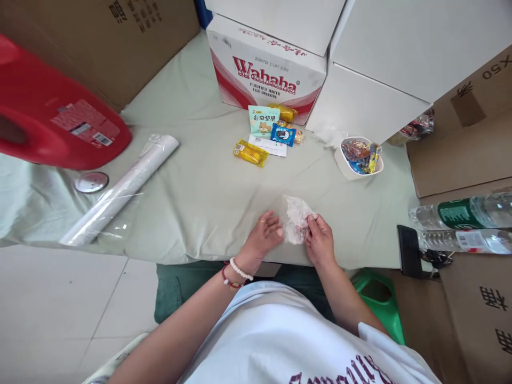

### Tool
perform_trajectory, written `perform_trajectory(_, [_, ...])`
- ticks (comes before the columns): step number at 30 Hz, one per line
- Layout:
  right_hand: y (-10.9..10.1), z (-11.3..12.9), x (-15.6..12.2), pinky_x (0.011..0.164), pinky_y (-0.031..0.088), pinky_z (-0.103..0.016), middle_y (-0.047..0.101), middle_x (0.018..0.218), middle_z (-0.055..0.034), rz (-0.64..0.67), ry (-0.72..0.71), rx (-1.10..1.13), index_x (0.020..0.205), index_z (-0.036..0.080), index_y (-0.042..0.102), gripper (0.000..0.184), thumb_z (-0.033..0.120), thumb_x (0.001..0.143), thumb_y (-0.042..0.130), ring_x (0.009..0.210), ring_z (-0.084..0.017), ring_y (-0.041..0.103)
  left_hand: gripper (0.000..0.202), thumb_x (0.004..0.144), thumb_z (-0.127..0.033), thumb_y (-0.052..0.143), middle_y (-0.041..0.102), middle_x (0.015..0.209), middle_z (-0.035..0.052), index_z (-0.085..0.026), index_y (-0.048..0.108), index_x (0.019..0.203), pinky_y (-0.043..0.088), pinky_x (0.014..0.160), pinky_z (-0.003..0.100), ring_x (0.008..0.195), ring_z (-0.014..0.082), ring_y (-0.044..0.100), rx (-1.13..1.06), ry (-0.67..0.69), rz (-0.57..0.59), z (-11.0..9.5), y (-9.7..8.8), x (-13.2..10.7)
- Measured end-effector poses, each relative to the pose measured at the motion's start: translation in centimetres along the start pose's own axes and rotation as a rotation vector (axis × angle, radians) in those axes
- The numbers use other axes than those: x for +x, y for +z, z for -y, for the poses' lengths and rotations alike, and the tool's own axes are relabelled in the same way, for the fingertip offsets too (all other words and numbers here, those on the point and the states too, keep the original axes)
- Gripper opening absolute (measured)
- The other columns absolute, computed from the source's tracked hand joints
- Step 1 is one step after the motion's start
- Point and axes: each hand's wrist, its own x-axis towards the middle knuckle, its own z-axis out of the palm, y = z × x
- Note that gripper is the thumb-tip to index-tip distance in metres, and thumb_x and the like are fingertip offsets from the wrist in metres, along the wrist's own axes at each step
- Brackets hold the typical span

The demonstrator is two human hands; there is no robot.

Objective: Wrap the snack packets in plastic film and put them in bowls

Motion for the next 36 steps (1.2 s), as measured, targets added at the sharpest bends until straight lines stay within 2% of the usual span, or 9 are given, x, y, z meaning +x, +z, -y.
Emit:
perform_trajectory(5, [-0.5, -0.5, -0.6, 0.037, 0.018, -0.019, 0.050, 0.063, 0.0087, 0.013, 0.025, 0.048, 0.082, 0.024, 0.056, 0.050, 0.064, 0.071, 0.085, 0.043, -0.004, 0.022, 0.047, 0.059, -0.048, 0.096, 0.071, 0.081, 0.0023, -0.016, 0.073, 0.085, 0.051, 0.073, 0.027, 0.078, 0.0145, 0.063, -0.023, -0.069, 0.012, 0.4, 0.7, 0.7])
perform_trajectory(9, [-1.4, -0.2, -0.3, 0.041, 0.029, -0.021, 0.059, 0.077, 0.0038, 0.037, -0.036, -0.052, 0.099, 0.027, 0.063, 0.048, 0.071, 0.081, 0.073, 0.048, -0.007, 0.034, 0.045, 0.065, -0.054, 0.092, 0.065, 0.073, -0.0018, -0.018, 0.068, 0.076, 0.043, 0.063, 0.022, 0.067, 0.0102, 0.056, -0.083, -0.043, -0.089, 0.1, -0.4, -0.3])
perform_trajectory(12, [-1.6, -0.1, -0.7, 0.068, 0.054, -0.031, 0.065, 0.123, -0.0072, 0.125, -0.316, -0.318, 0.128, 0.031, 0.063, 0.066, 0.068, 0.076, 0.079, 0.081, -0.017, 0.060, 0.047, 0.066, -0.057, 0.091, 0.065, 0.073, -0.0022, -0.017, 0.067, 0.076, 0.043, 0.065, 0.023, 0.068, 0.0097, 0.054, -0.102, 0.013, -0.111, -0.2, -0.7, -1.2])
perform_trajectory(14, [-1.4, -0.1, -1.1, 0.094, 0.055, -0.042, 0.058, 0.142, -0.0106, 0.250, -0.479, -0.533, 0.132, 0.032, 0.064, 0.073, 0.061, 0.069, 0.089, 0.111, -0.026, 0.060, 0.051, 0.064, -0.059, 0.092, 0.067, 0.078, -0.0014, -0.018, 0.066, 0.078, 0.045, 0.068, 0.024, 0.070, 0.0107, 0.056, -0.139, 0.028, -0.094, -0.3, -0.6, -1.6])
perform_trajectory(16, [-1.0, -0.4, -1.4, 0.107, 0.048, -0.050, 0.064, 0.136, -0.0103, 0.342, -0.529, -0.666, 0.118, 0.031, 0.072, 0.053, 0.056, 0.074, 0.087, 0.123, -0.030, 0.056, 0.053, 0.066, -0.061, 0.090, 0.067, 0.079, -0.0018, -0.019, 0.061, 0.078, 0.045, 0.066, 0.024, 0.069, 0.0106, 0.056, -0.152, 0.041, -0.072, -0.4, -0.4, -1.9])
perform_trajectory(19, [-0.4, -1.1, -1.4, 0.100, 0.050, -0.047, 0.072, 0.108, -0.0075, 0.364, -0.434, -0.573, 0.094, 0.028, 0.075, 0.030, 0.057, 0.085, 0.078, 0.108, -0.028, 0.062, 0.054, 0.072, -0.064, 0.085, 0.061, 0.071, -0.0042, -0.020, 0.054, 0.077, 0.043, 0.059, 0.023, 0.062, 0.0089, 0.051, -0.102, 0.070, -0.084, -0.2, -0.4, -2.0])
perform_trajectory(25, [-1.5, -1.0, -1.2, 0.076, 0.053, -0.032, 0.069, 0.099, -0.0025, 0.303, -0.117, -0.100, 0.083, 0.025, 0.069, 0.038, 0.059, 0.077, 0.084, 0.080, -0.017, 0.060, 0.061, 0.071, -0.076, 0.079, 0.053, 0.066, -0.0079, -0.023, 0.050, 0.079, 0.032, 0.040, 0.021, 0.047, 0.0062, 0.039, -0.019, 0.039, -0.204, 0.1, -1.4, -2.1])
perform_trajectory(31, [-1.4, -0.5, -1.8, 0.083, 0.053, -0.033, 0.072, 0.106, -0.0047, 0.451, -0.056, -0.205, 0.105, 0.026, 0.074, 0.053, 0.067, 0.074, 0.084, 0.093, -0.020, 0.064, 0.058, 0.079, -0.078, 0.070, 0.049, 0.060, -0.0077, -0.024, 0.050, 0.078, 0.025, 0.040, 0.023, 0.044, 0.0067, 0.033, 0.072, 0.093, -0.149, 0.2, -0.9, -2.7])
perform_trajectory(36, [0.1, -0.5, -1.8, 0.069, 0.048, -0.027, 0.065, 0.073, 0.0023, 0.388, -0.029, -0.209, 0.082, 0.024, 0.073, 0.038, 0.060, 0.076, 0.085, 0.069, -0.014, 0.056, 0.058, 0.080, -0.076, 0.071, 0.049, 0.061, -0.0056, -0.021, 0.053, 0.074, 0.033, 0.052, 0.023, 0.054, 0.0078, 0.039, 0.128, 0.138, -0.025, -0.3, -0.3, -3.1])
